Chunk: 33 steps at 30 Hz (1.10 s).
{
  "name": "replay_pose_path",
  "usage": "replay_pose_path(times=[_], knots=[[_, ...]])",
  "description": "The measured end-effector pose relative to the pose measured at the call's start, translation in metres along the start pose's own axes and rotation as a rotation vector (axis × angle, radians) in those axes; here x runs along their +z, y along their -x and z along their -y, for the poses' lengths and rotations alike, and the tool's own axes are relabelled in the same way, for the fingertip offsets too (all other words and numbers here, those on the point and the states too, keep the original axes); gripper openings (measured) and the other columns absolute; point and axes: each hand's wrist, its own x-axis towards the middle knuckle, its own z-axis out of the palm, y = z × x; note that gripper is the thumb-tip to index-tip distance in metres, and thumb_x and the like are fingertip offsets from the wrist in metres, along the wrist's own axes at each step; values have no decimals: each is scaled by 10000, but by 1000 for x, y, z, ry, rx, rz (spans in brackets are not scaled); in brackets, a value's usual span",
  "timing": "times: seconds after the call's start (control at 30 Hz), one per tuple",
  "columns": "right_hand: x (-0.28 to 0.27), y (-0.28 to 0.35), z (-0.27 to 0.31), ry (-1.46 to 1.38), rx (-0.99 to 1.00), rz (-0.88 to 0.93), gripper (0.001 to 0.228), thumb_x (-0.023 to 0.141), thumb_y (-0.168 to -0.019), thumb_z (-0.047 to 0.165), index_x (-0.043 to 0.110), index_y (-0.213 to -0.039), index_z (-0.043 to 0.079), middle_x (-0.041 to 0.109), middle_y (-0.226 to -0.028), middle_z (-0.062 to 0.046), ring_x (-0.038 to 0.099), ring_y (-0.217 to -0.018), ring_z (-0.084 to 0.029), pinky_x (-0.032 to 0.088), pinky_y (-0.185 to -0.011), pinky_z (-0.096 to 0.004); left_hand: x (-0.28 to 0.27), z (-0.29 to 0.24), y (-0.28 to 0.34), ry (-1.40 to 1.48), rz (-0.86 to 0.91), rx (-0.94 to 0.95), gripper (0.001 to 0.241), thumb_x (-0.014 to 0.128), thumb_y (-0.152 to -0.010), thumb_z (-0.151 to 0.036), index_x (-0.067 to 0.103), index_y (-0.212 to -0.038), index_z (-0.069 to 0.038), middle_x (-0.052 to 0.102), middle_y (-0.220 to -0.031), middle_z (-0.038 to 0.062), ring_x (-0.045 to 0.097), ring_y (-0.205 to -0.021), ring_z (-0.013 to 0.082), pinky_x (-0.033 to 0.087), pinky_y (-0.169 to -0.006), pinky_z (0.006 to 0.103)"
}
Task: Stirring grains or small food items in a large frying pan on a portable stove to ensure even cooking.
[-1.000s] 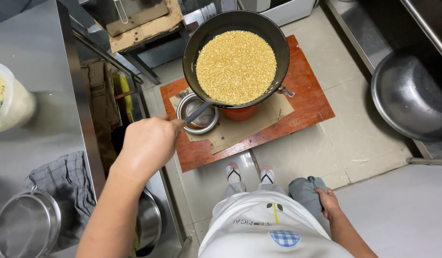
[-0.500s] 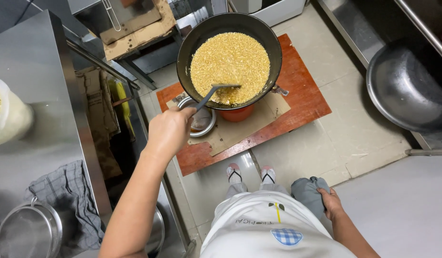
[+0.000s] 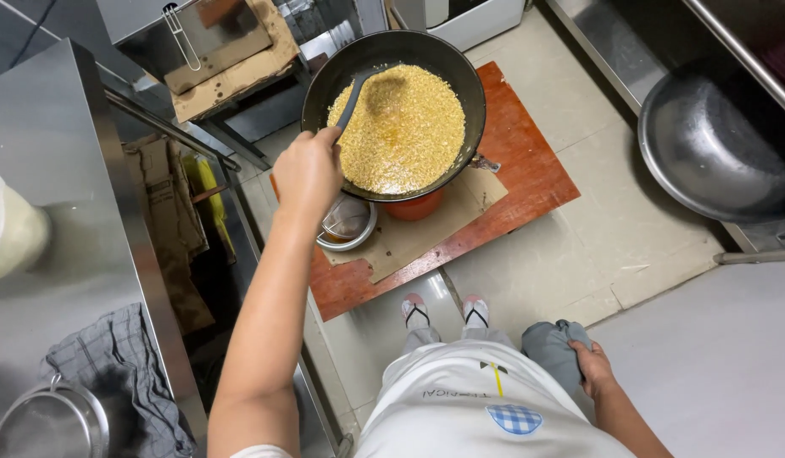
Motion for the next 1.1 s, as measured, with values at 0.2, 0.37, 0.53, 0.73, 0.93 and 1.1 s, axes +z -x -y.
replay_pose_path(times=[0.2, 0.37, 0.53, 0.73, 0.93, 1.1], knots=[[-1, -15, -5, -47, -52, 29, 551, 675, -979, 344, 489, -1473, 186, 626, -1331, -180, 598, -1111, -357, 504, -856, -487, 67, 7, -11, -130, -121, 110, 564, 590, -734, 174, 739, -1202, -103, 549, -764, 122, 560, -487, 342, 403, -342, 459], [1, -19, -5, -34, -55, 20, 541, 686, -967, 353, 523, -1454, 183, 625, -1327, -178, 605, -1099, -362, 520, -821, -490, 80, 5, 7, -168, -82, 124, 501, 626, -737, 148, 710, -1160, -106, 557, -798, 126, 578, -493, 339, 448, -343, 476], [3, -21, 0, 22, -40, 15, 473, 658, -995, 356, 534, -1414, 177, 628, -1304, -187, 588, -1087, -375, 489, -837, -511, 74, 8, 37, -195, 6, 161, 321, 660, -725, 138, 660, -982, -54, 540, -734, 132, 553, -417, 343, 438, -330, 476], [7, -33, 5, 10, -82, 27, 443, 689, -960, 345, 571, -1351, 174, 646, -1267, -190, 607, -1067, -375, 506, -781, -509, 43, 7, 78, -202, 143, 120, 597, 676, -749, 83, 716, -1301, -139, 540, -742, 110, 523, -393, 351, 393, -322, 453], [12, -19, 19, 50, -54, 31, 646, 672, -964, 354, 451, -1554, 209, 603, -1397, -170, 584, -1158, -367, 494, -904, -494, -12, 5, 96, -173, 282, 63, 599, 633, -806, 50, 726, -1346, -190, 587, -788, 87, 621, -520, 389, 476, -403, 497], [17, 1, 31, 75, -23, 33, 887, 649, -976, 360, 188, -1726, 254, 443, -1633, -135, 507, -1368, -371, 428, -1122, -508, -99, -12, 88, -247, 399, -3, 561, 649, -878, 43, 734, -1353, -244, 700, -917, 26, 694, -590, 313, 581, -466, 482]])
